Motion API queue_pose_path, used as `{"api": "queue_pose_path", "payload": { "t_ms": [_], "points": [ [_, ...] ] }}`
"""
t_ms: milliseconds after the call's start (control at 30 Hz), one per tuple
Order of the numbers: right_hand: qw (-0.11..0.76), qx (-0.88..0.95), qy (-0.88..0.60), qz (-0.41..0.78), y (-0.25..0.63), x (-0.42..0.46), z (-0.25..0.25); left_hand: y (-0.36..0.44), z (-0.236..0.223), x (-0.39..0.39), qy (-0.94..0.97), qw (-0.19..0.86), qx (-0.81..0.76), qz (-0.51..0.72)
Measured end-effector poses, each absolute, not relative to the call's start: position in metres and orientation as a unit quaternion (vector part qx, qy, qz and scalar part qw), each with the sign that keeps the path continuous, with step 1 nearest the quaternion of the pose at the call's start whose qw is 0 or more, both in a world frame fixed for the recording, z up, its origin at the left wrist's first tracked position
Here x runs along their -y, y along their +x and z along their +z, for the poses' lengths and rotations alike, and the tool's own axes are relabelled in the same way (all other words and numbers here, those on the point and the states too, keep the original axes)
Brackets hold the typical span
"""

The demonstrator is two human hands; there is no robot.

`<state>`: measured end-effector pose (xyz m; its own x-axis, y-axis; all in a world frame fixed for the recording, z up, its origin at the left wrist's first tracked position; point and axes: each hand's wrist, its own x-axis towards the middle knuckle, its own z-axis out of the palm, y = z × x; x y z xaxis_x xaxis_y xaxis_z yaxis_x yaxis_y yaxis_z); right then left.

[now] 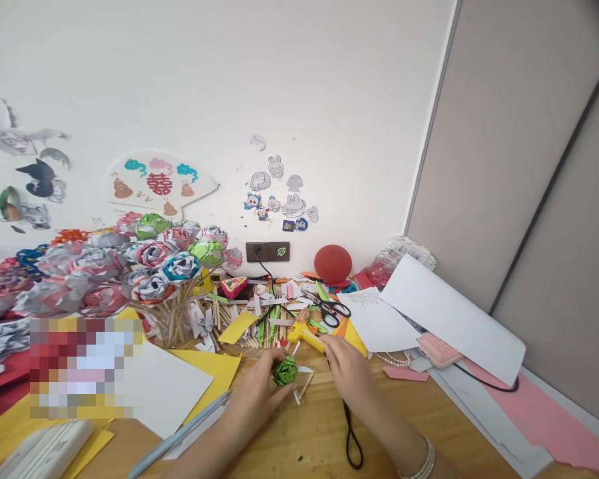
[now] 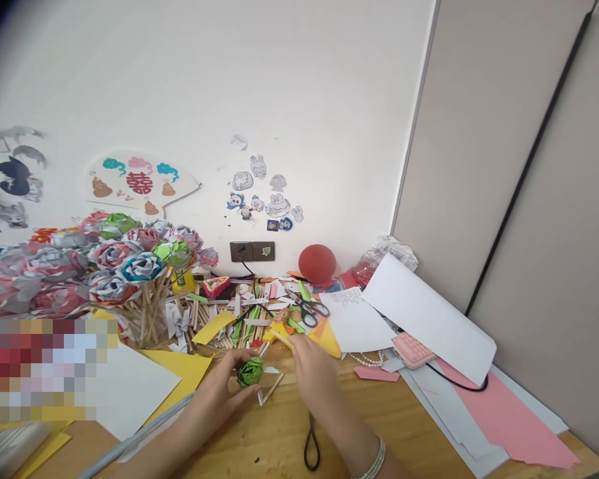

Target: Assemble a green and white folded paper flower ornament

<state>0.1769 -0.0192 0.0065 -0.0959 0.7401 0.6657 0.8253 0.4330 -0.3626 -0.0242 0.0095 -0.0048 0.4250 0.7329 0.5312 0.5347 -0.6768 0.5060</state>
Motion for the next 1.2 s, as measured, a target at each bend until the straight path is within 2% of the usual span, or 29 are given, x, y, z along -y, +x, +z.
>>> {"api": "queue_pose_path", "payload": {
  "t_ms": [67, 233, 367, 633, 867, 1000, 1200],
  "points": [
    [0.422, 0.763, -0.487, -0.049, 0.172, 0.025, 0.011, -0.024, -0.006, -0.009, 0.837, 0.111, -0.372, 0.385],
    [0.381, 0.814, -0.432, -0.071, 0.16, 0.032, 0.01, -0.025, -0.007, -0.009, 0.869, 0.005, -0.321, 0.378],
    [0.402, 0.802, -0.434, -0.09, 0.154, 0.031, 0.003, -0.022, -0.005, -0.006, 0.881, -0.048, -0.278, 0.379],
    [0.471, 0.769, -0.432, 0.01, 0.151, 0.031, 0.004, -0.018, 0.002, 0.0, 0.884, -0.054, -0.253, 0.391],
    [0.507, 0.742, -0.436, 0.04, 0.152, 0.031, 0.008, -0.018, 0.003, 0.001, 0.888, -0.079, -0.231, 0.39],
    [0.495, 0.751, -0.438, 0.011, 0.154, 0.03, 0.005, -0.018, 0.002, 0.0, 0.89, -0.097, -0.208, 0.395],
    [0.437, 0.766, -0.457, -0.113, 0.154, 0.03, 0.003, -0.014, -0.001, 0.0, 0.896, -0.059, -0.231, 0.376]
  ]
}}
